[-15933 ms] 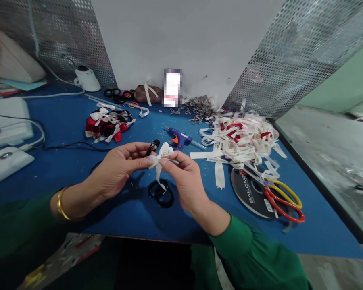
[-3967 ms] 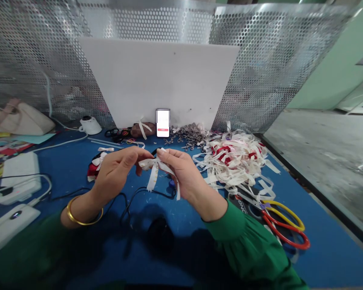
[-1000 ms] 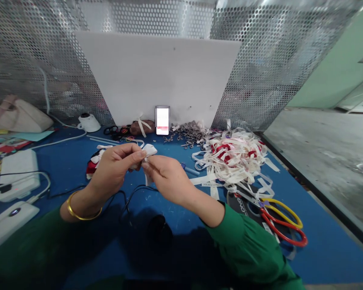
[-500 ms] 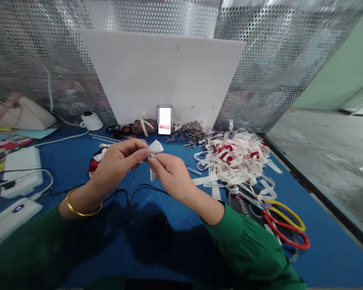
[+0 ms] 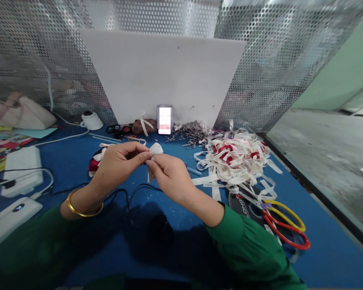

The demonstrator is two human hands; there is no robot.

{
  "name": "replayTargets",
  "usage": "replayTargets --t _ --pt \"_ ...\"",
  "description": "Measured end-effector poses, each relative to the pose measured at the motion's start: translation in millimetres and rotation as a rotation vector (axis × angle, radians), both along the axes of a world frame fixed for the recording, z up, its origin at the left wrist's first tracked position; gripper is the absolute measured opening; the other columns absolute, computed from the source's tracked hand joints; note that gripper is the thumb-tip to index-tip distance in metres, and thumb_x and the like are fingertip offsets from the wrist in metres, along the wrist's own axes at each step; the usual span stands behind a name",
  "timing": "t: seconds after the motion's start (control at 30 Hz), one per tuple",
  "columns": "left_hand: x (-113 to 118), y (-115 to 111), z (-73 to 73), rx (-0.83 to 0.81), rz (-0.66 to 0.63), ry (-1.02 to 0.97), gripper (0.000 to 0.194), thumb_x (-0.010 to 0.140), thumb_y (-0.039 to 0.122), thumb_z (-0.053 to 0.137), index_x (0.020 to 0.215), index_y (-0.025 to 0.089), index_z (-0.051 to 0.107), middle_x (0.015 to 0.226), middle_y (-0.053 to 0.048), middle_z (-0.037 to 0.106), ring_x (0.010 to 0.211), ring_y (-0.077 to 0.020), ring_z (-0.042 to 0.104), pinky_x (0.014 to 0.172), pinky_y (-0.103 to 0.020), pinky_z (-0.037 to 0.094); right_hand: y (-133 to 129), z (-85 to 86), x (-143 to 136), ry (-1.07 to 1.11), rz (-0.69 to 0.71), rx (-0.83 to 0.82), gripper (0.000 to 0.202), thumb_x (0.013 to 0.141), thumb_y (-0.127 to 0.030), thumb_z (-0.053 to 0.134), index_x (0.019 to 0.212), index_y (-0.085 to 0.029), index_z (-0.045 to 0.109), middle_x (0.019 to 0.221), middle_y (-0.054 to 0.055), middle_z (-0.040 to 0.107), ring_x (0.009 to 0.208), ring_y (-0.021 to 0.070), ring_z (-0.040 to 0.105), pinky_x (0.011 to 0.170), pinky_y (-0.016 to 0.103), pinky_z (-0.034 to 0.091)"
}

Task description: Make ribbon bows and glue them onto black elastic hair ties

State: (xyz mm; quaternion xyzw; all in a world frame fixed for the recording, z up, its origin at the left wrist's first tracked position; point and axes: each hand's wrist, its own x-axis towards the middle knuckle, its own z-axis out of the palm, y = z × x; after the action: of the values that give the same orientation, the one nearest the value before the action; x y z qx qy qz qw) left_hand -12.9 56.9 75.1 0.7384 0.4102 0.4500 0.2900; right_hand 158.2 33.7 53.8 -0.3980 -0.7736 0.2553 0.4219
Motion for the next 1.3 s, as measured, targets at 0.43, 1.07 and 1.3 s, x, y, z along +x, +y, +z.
replayTargets --t 0.43,1.07,1.3 --pt "1 0 5.5 -0.179 -0.052 -0.194 0.022 0.083 0.038 0.073 0.076 0.017 0.07 0.063 0.002 0.058 0.055 -0.0092 0.044 0.051 -0.024 0.034 -3 7.4 7 0.068 -0.089 0.022 0.042 0.103 -0.041 0.042 0.07 -0.02 0.056 0.069 0.0 0.059 0.067 0.0138 0.055 0.064 0.028 0.037" --pt "4 -9 7.8 -0.293 -0.185 -0.149 0.029 0.085 0.041 0.071 0.068 0.017 0.065 0.056 0.004 0.044 0.053 -0.0093 0.035 0.049 -0.025 0.027 13 0.9 16 0.013 -0.162 0.167 0.017 0.088 -0.016 0.059 0.077 -0.02 0.071 0.077 0.003 0.065 0.069 0.0146 0.06 0.062 0.027 0.042" --pt "3 -7 5.8 -0.305 -0.175 -0.145 0.031 0.083 0.045 0.074 0.069 0.018 0.067 0.056 0.004 0.045 0.051 -0.0088 0.034 0.048 -0.024 0.027 11 3.3 15 -0.015 -0.17 0.179 0.018 0.088 -0.016 0.059 0.074 -0.019 0.071 0.076 0.003 0.064 0.066 0.0135 0.056 0.059 0.027 0.038"
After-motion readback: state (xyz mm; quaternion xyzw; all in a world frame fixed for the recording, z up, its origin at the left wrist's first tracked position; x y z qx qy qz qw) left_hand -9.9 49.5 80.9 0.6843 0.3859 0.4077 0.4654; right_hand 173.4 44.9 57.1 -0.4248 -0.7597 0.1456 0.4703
